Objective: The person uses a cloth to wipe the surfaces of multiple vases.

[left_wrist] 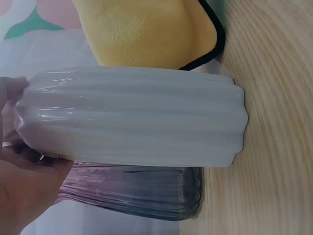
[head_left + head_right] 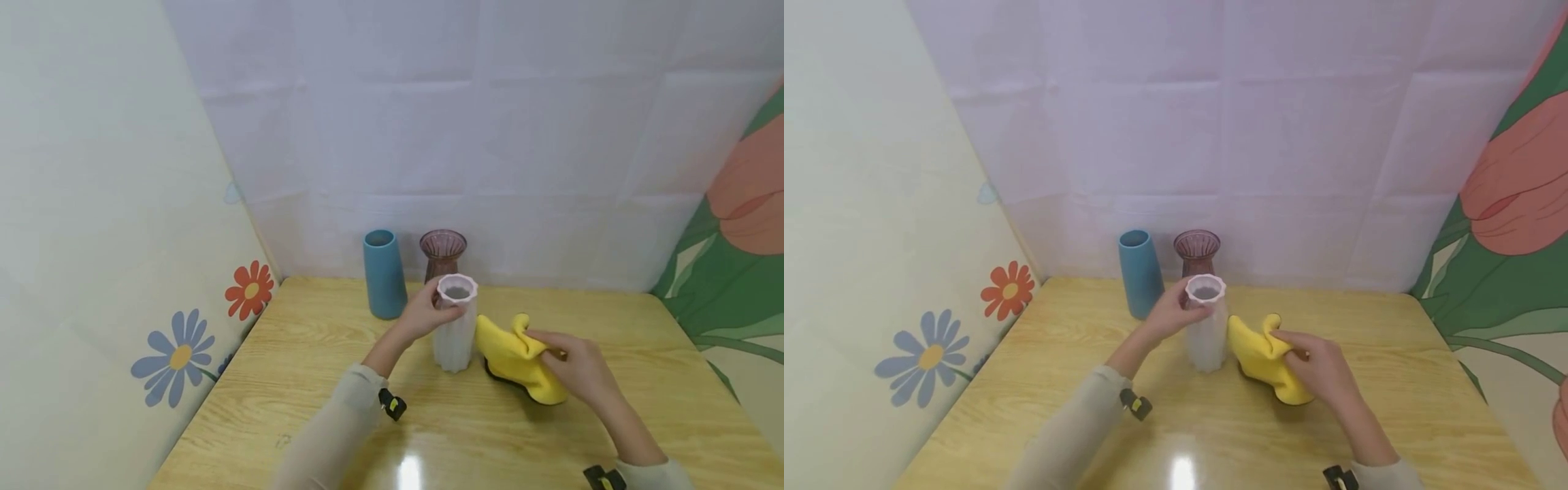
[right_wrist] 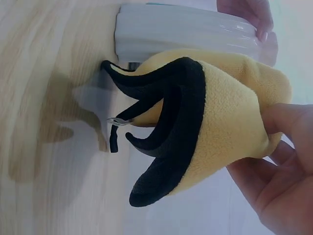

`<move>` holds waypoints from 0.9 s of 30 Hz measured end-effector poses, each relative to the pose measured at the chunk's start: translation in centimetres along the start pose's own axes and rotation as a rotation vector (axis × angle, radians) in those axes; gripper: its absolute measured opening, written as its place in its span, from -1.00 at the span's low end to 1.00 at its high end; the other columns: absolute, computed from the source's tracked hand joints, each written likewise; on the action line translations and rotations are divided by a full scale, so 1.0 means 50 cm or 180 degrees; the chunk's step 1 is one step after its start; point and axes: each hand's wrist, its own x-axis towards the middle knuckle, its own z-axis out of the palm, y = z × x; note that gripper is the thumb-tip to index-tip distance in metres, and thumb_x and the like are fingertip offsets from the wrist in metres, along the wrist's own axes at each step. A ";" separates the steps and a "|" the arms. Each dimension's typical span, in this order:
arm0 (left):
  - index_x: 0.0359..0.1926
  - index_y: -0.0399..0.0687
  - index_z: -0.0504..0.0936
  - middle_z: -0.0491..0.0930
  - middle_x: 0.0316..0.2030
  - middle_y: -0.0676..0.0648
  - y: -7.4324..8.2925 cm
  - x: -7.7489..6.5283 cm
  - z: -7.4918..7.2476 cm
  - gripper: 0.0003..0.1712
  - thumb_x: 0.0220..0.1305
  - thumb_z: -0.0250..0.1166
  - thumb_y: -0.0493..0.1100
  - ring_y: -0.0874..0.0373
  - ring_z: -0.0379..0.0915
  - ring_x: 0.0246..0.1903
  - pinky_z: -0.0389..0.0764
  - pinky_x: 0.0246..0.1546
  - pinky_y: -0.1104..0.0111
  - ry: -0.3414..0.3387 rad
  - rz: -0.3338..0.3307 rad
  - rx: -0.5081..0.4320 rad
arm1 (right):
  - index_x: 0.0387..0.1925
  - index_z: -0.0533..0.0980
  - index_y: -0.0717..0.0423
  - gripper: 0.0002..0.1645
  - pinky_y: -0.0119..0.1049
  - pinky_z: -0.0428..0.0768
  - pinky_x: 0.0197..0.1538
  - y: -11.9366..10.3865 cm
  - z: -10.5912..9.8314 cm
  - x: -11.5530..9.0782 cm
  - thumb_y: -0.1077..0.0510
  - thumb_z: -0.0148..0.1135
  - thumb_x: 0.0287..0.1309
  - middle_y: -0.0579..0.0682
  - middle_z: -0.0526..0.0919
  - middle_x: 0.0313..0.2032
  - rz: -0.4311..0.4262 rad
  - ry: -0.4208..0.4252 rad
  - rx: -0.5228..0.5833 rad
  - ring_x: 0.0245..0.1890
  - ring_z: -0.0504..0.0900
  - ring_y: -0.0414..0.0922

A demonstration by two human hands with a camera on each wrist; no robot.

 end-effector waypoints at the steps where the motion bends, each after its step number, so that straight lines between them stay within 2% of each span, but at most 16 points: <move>1: 0.38 0.00 0.42 0.53 0.24 -0.05 -0.001 0.004 0.003 -0.24 0.19 0.50 -0.09 -0.02 0.38 0.33 0.51 0.25 0.06 -0.0005 0.0001 -0.0026 | 0.08 0.69 0.07 -0.56 -0.36 0.58 -0.36 0.001 -0.004 0.000 0.40 0.30 0.17 0.16 0.73 0.02 0.0006 0.0012 -0.0023 -0.28 0.66 -0.04; 6: 0.37 -0.04 0.42 0.54 0.22 -0.06 -0.006 0.022 0.018 -0.26 0.20 0.49 -0.12 -0.02 0.39 0.31 0.51 0.25 0.09 -0.0026 0.0079 -0.0098 | 0.07 0.69 0.08 -0.56 -0.31 0.61 -0.29 0.005 -0.022 -0.004 0.40 0.30 0.17 0.17 0.73 0.03 0.0087 0.0044 -0.0103 -0.19 0.69 0.02; 9: 0.36 -0.05 0.43 0.55 0.21 -0.05 -0.005 0.032 0.026 -0.26 0.20 0.49 -0.12 0.00 0.40 0.31 0.49 0.26 0.11 -0.0011 0.0126 -0.0084 | 0.08 0.69 0.09 -0.56 -0.29 0.62 -0.31 0.009 -0.030 -0.007 0.39 0.30 0.17 0.19 0.72 0.03 0.0143 0.0066 -0.0158 -0.23 0.68 0.04; 13: 0.34 -0.07 0.44 0.57 0.20 -0.06 -0.005 0.045 0.037 -0.27 0.18 0.51 -0.13 0.02 0.42 0.29 0.51 0.25 0.14 0.0009 0.0149 -0.0074 | 0.11 0.67 0.13 -0.57 -0.27 0.63 -0.34 0.016 -0.040 -0.011 0.37 0.28 0.20 0.27 0.69 0.04 0.0233 0.0113 -0.0226 -0.17 0.71 0.15; 16: 0.33 -0.05 0.46 0.58 0.19 -0.05 -0.005 0.054 0.045 -0.26 0.15 0.53 -0.12 0.02 0.43 0.28 0.52 0.24 0.14 0.0029 0.0144 -0.0053 | 0.12 0.65 0.15 -0.57 -0.33 0.54 -0.48 0.020 -0.048 -0.012 0.36 0.25 0.22 0.33 0.67 0.04 0.0330 0.0165 -0.0252 -0.34 0.66 0.04; 20: 0.31 -0.02 0.48 0.60 0.17 -0.04 -0.004 0.068 0.056 -0.27 0.14 0.54 -0.10 0.03 0.47 0.24 0.52 0.23 0.14 0.0068 0.0134 0.0027 | 0.13 0.65 0.17 -0.58 -0.37 0.40 -0.61 0.026 -0.058 -0.014 0.34 0.22 0.23 0.39 0.66 0.03 0.0438 0.0288 -0.0278 -0.57 0.44 -0.15; 27: 0.29 0.00 0.50 0.62 0.14 -0.05 -0.007 0.093 0.078 -0.28 0.13 0.55 -0.04 0.02 0.51 0.19 0.55 0.19 0.14 0.0212 0.0097 0.0140 | 0.14 0.63 0.19 -0.58 -0.36 0.32 -0.65 0.043 -0.075 -0.021 0.31 0.21 0.25 0.42 0.66 -0.03 0.0503 0.0422 -0.0384 -0.68 0.27 -0.22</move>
